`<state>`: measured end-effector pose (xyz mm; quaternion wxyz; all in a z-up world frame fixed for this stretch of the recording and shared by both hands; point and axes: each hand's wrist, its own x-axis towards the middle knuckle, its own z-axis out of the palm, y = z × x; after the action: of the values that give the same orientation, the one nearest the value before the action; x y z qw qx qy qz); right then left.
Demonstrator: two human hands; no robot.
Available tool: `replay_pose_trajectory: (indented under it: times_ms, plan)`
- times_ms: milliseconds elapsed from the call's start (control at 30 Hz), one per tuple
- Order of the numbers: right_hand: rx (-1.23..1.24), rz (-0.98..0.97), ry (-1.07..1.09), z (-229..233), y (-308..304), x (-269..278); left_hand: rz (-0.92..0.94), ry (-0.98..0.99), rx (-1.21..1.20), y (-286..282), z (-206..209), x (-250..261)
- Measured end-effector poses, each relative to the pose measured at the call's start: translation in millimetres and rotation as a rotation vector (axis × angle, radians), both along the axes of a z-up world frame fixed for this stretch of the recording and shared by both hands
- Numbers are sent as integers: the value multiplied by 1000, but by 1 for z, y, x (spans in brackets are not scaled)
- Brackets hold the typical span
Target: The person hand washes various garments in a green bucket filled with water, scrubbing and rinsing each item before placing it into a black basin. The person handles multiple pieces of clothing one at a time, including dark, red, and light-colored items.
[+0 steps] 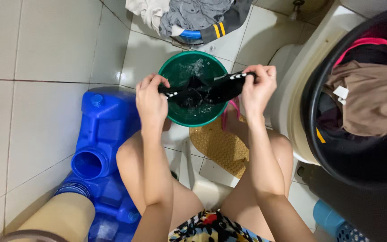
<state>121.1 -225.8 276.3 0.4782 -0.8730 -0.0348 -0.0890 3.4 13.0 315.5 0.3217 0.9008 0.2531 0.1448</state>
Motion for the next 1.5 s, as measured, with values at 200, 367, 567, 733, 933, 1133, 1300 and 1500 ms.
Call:
replay_pose_trajectory:
  times_ms: [200,367,567,733,933,1133,1300,1500]
  plan:
    - [135,135,86,18,11,-28,-275,116,-293,-8,20,-1]
    - [-10,342,261,-66,50,-63,-496,334,-262,-58,-139,16]
    - [-80,560,390,-161,13,-93,-397,715,-42,-81,-353,-15]
    - [-243,534,570,-202,-13,-87,-330,739,-153,-86,-344,-15]
    - [-78,536,423,-207,-8,-69,-290,34,-387,-66,-157,16]
    - [721,500,374,-192,37,-73,-415,-248,-809,-63,-7,0]
    - [1116,368,179,-159,58,-42,-190,-396,-940,-42,-1,-45]
    - [575,261,-50,-76,55,-60,286,-59,-1794,-29,-103,-73]
